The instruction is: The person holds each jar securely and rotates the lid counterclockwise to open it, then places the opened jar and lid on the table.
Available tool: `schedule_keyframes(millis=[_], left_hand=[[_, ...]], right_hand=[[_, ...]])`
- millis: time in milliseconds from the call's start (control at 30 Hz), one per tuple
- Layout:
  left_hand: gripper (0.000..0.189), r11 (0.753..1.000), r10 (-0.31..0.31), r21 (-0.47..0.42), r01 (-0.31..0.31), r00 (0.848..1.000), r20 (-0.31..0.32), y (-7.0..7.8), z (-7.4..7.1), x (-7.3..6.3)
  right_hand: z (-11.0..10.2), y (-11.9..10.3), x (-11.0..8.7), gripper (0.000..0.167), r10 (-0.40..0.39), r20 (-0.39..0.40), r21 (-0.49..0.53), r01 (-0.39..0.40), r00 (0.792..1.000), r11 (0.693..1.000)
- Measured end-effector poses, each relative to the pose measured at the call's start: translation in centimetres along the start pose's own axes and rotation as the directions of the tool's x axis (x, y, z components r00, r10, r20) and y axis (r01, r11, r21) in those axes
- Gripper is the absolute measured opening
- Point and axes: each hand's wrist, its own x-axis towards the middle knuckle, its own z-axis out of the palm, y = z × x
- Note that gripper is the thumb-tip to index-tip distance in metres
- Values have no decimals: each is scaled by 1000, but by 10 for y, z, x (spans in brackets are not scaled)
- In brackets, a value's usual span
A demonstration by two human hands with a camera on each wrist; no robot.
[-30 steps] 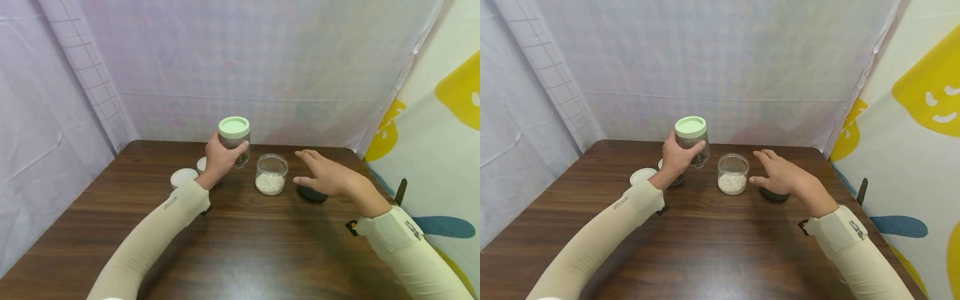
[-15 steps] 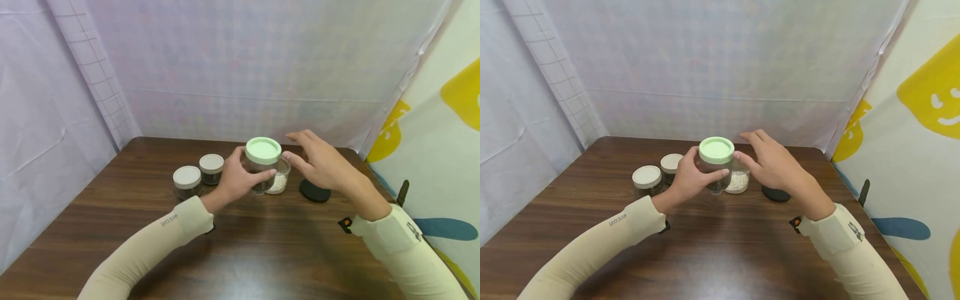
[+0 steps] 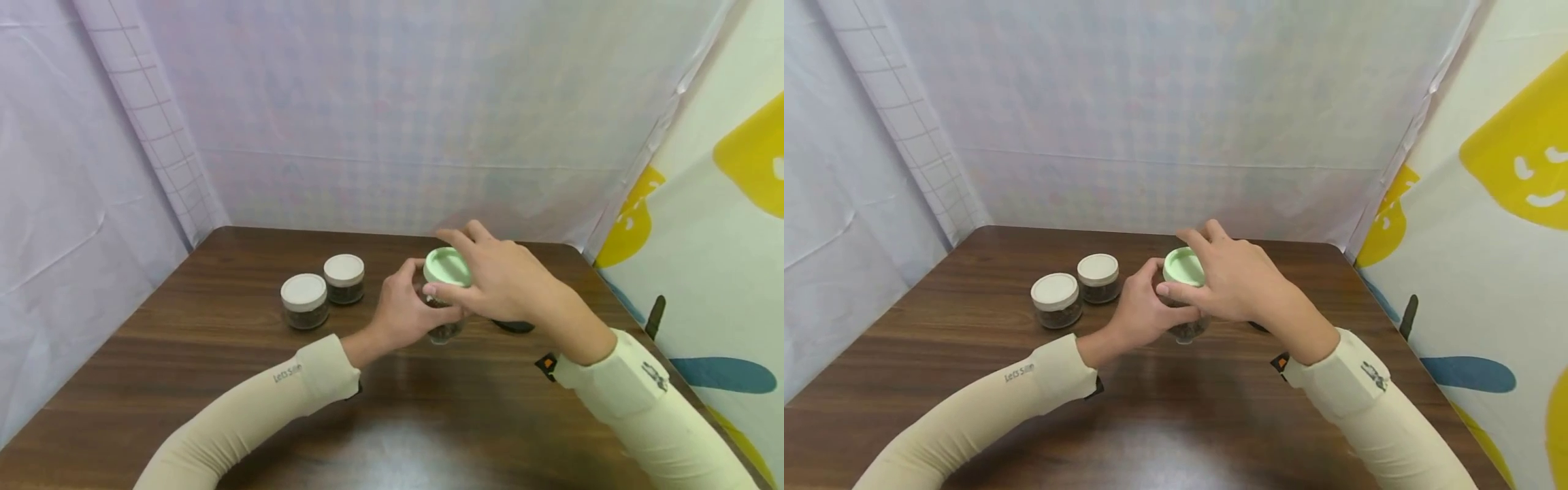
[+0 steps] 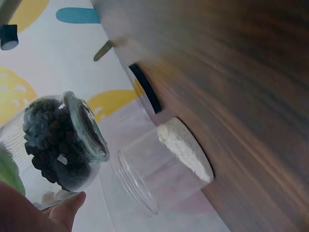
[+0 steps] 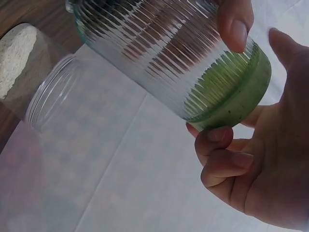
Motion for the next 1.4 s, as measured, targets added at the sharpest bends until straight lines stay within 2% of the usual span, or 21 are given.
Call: schedule_keyframes(millis=[200, 400, 567, 733, 1000, 1200, 1400], left_hand=[[84, 999, -32, 34, 32, 999, 5, 6, 3, -3], [92, 992, -113, 62, 110, 992, 46, 10, 2, -4], [88, 987, -145, 80, 140, 987, 68, 10, 1, -6], [84, 988, -125, 100, 118, 990, 60, 8, 1, -7], [76, 990, -69, 128, 59, 995, 78, 5, 3, -10], [74, 997, -60, 52, 56, 995, 81, 4, 5, -12], [76, 998, -32, 61, 27, 996, 82, 3, 8, -12]], right_hand=[[-1, -1, -1, 73, -28, 8, -58, 28, 1000, 998], [2, -1, -3, 66, -52, -4, -41, 51, 999, 998], [5, 0, -3, 62, -82, 4, -26, 82, 997, 996], [3, 0, -5, 57, -123, 17, 2, 123, 992, 992], [-7, 0, -10, 55, -210, 115, 66, 203, 971, 977], [-14, -2, -15, 64, -257, 173, 81, 246, 951, 966], [-17, -4, -20, 71, -300, 179, 116, 283, 937, 952]])
